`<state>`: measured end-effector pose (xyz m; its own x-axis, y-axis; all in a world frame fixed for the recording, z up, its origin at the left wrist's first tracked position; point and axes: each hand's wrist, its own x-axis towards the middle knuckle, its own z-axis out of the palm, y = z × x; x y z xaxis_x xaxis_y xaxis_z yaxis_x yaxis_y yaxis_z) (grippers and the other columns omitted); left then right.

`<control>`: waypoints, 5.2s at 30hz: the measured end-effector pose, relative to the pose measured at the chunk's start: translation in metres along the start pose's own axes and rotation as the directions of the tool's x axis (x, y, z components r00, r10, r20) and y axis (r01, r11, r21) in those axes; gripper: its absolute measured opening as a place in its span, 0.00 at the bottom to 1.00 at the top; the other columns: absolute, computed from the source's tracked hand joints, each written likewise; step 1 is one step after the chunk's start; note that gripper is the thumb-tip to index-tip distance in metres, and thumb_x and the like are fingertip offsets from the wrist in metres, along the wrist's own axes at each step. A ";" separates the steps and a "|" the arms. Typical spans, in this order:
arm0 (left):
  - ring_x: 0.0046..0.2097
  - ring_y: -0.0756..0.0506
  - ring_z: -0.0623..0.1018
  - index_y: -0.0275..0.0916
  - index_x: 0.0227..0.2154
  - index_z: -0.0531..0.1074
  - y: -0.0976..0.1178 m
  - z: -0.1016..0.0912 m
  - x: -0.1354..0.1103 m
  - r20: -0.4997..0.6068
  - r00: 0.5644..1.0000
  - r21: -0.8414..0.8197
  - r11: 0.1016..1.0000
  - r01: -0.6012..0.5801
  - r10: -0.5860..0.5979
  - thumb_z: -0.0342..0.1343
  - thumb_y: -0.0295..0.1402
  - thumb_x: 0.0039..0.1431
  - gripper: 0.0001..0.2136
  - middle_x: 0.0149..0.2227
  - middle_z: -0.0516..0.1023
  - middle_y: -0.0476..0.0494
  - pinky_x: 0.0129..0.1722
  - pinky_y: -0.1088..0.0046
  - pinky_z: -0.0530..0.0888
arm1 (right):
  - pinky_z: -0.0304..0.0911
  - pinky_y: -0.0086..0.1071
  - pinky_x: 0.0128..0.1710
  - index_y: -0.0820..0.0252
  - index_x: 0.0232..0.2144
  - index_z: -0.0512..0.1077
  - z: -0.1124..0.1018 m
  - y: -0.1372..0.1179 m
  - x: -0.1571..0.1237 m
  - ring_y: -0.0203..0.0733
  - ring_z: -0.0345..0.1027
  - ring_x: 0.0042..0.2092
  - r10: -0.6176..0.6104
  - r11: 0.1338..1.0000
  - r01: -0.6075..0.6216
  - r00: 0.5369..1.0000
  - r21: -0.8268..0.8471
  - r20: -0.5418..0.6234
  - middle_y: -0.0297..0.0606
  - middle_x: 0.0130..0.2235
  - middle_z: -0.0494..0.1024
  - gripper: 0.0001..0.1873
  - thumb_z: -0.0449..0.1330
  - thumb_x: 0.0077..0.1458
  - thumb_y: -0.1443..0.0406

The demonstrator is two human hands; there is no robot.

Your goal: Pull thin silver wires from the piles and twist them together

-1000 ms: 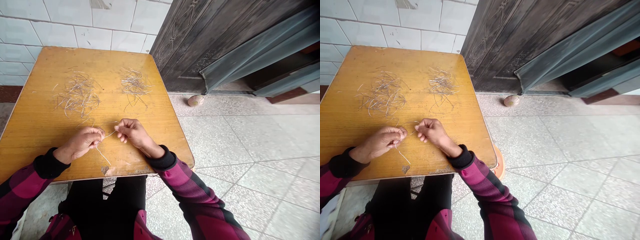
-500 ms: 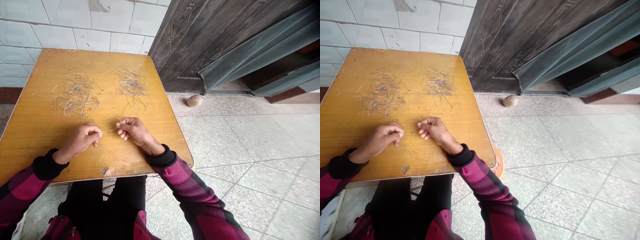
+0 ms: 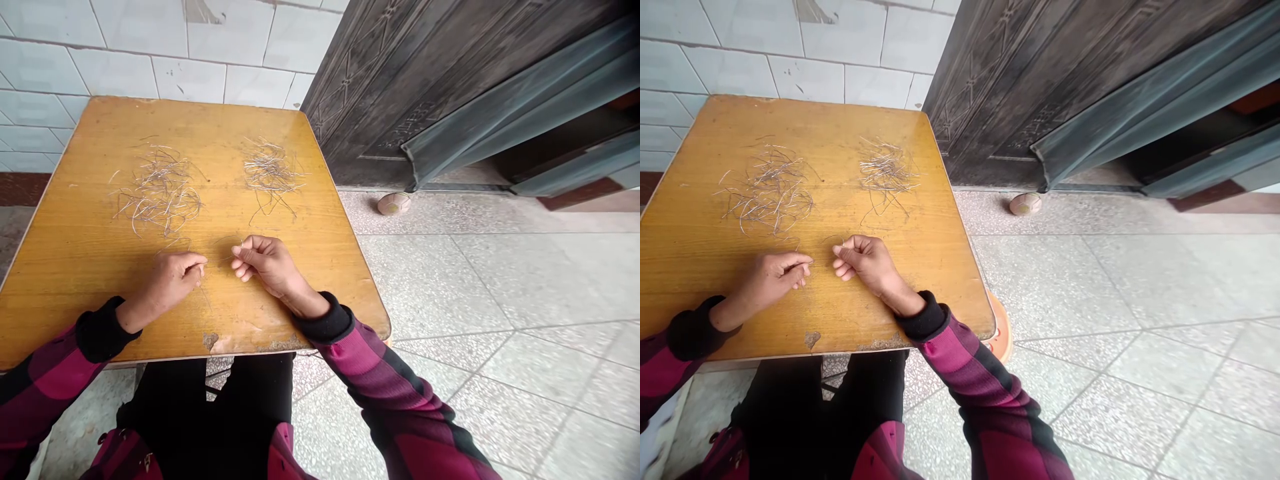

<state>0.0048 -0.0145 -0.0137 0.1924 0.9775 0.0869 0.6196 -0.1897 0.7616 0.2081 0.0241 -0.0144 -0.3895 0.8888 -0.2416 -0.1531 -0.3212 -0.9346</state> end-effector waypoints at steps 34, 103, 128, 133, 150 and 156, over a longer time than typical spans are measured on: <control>0.42 0.49 0.78 0.36 0.38 0.75 -0.016 -0.019 0.008 0.040 0.820 0.133 0.811 -0.570 0.571 0.51 0.25 0.65 0.07 0.45 0.76 0.39 0.41 0.73 0.76 | 0.66 0.20 0.21 0.61 0.23 0.71 -0.009 0.001 0.010 0.28 0.71 0.23 0.049 0.984 -0.050 0.999 0.172 0.007 0.32 0.24 0.80 0.21 0.75 0.34 0.56; 0.43 0.47 0.76 0.34 0.39 0.73 -0.010 0.002 -0.008 0.169 0.732 0.251 0.689 -0.679 0.660 0.50 0.22 0.64 0.08 0.42 0.76 0.40 0.42 0.69 0.76 | 0.60 0.33 0.38 0.62 0.39 0.76 -0.006 0.000 -0.038 0.42 0.67 0.41 -0.336 -0.028 0.500 0.811 -0.865 0.479 0.43 0.39 0.76 0.19 0.52 0.66 0.55; 0.43 0.46 0.77 0.36 0.35 0.76 -0.017 -0.001 0.001 0.135 0.821 0.243 0.784 -0.570 0.555 0.52 0.23 0.62 0.08 0.40 0.77 0.42 0.43 0.67 0.77 | 0.53 0.32 0.29 0.63 0.39 0.74 0.007 0.006 -0.026 0.42 0.63 0.40 -0.217 -0.182 0.447 0.850 -0.876 0.479 0.44 0.40 0.73 0.11 0.60 0.61 0.59; 0.40 0.48 0.75 0.35 0.27 0.73 -0.014 -0.001 0.003 0.155 0.774 0.238 0.737 -0.633 0.614 0.47 0.23 0.66 0.13 0.36 0.76 0.43 0.39 0.71 0.74 | 0.53 0.33 0.31 0.63 0.39 0.74 0.011 0.010 -0.025 0.42 0.63 0.38 -0.228 -0.206 0.435 0.850 -0.876 0.475 0.42 0.37 0.73 0.13 0.57 0.63 0.58; 0.39 0.47 0.76 0.35 0.31 0.75 -0.018 0.002 0.006 0.120 0.736 0.257 0.695 -0.671 0.666 0.50 0.25 0.66 0.10 0.35 0.78 0.43 0.38 0.71 0.75 | 0.51 0.33 0.29 0.62 0.35 0.75 0.018 0.017 -0.023 0.44 0.62 0.40 -0.310 -0.218 0.311 0.877 -0.925 0.368 0.42 0.37 0.73 0.10 0.58 0.61 0.60; 0.36 0.48 0.74 0.35 0.27 0.74 -0.018 0.004 0.006 0.116 0.752 0.258 0.712 -0.654 0.649 0.49 0.25 0.66 0.13 0.32 0.77 0.44 0.36 0.72 0.74 | 0.49 0.34 0.28 0.61 0.32 0.74 0.021 0.029 -0.026 0.41 0.61 0.36 -0.379 -0.255 0.298 0.845 -0.920 0.378 0.41 0.33 0.73 0.14 0.52 0.66 0.61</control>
<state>-0.0022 -0.0060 -0.0294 0.6353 0.6014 0.4845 0.5113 -0.7977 0.3198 0.1947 -0.0155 -0.0295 -0.6145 0.7487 0.2489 0.7587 0.6472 -0.0738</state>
